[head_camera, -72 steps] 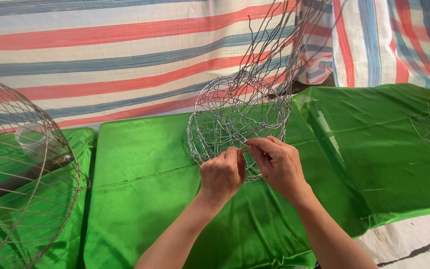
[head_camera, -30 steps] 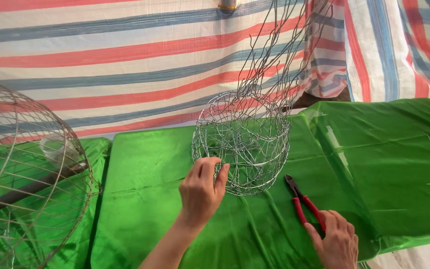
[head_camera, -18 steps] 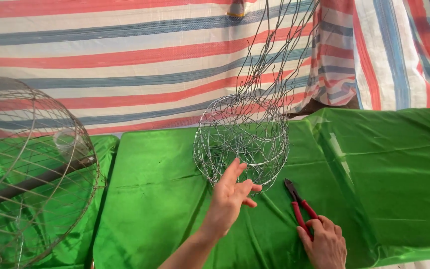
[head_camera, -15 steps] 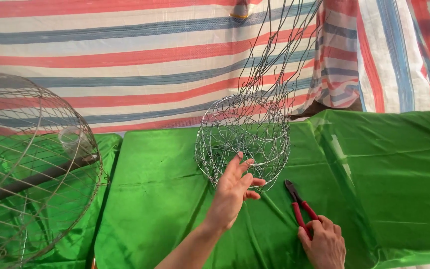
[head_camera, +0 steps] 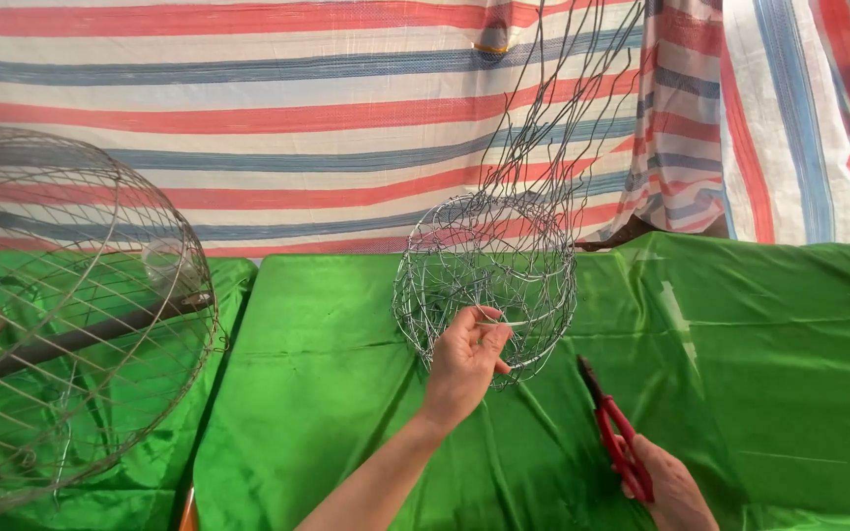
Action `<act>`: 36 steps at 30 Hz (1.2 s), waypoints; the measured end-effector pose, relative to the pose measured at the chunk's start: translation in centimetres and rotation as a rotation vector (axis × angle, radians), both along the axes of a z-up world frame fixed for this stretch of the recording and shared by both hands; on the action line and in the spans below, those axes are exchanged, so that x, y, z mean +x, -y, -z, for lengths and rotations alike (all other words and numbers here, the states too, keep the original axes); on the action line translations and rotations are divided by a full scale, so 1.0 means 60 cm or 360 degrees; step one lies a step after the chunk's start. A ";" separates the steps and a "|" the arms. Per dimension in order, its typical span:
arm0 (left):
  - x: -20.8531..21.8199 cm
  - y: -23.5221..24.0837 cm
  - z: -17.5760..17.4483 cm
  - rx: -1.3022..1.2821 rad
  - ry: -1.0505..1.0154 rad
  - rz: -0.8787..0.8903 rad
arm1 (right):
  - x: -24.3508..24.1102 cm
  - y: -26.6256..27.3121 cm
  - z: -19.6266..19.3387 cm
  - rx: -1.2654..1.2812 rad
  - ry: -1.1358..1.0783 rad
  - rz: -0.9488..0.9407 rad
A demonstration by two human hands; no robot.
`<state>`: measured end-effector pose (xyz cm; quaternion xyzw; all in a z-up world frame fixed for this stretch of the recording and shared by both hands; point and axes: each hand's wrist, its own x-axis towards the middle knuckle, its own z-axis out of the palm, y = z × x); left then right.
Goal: The person is using wire cutters to trim and shape a wire mesh birdcage on a green surface.
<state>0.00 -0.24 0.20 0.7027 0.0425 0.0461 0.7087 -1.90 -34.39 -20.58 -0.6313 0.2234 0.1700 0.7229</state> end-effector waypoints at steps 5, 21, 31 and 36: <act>0.013 -0.003 -0.001 0.0017 0.0091 0.0001 | -0.038 0.003 -0.022 0.0411 0.0362 -0.0074; -0.038 -0.041 0.000 0.0408 0.0250 -0.0141 | -0.106 -0.145 -0.193 0.0355 0.1471 -0.0006; -0.035 -0.043 0.073 0.0896 0.0705 -0.0730 | -0.090 -0.183 -0.263 -0.0002 0.1219 -0.0272; -0.021 -0.039 0.117 0.1174 0.1102 -0.0874 | -0.083 -0.200 -0.320 -0.0135 0.1239 -0.0553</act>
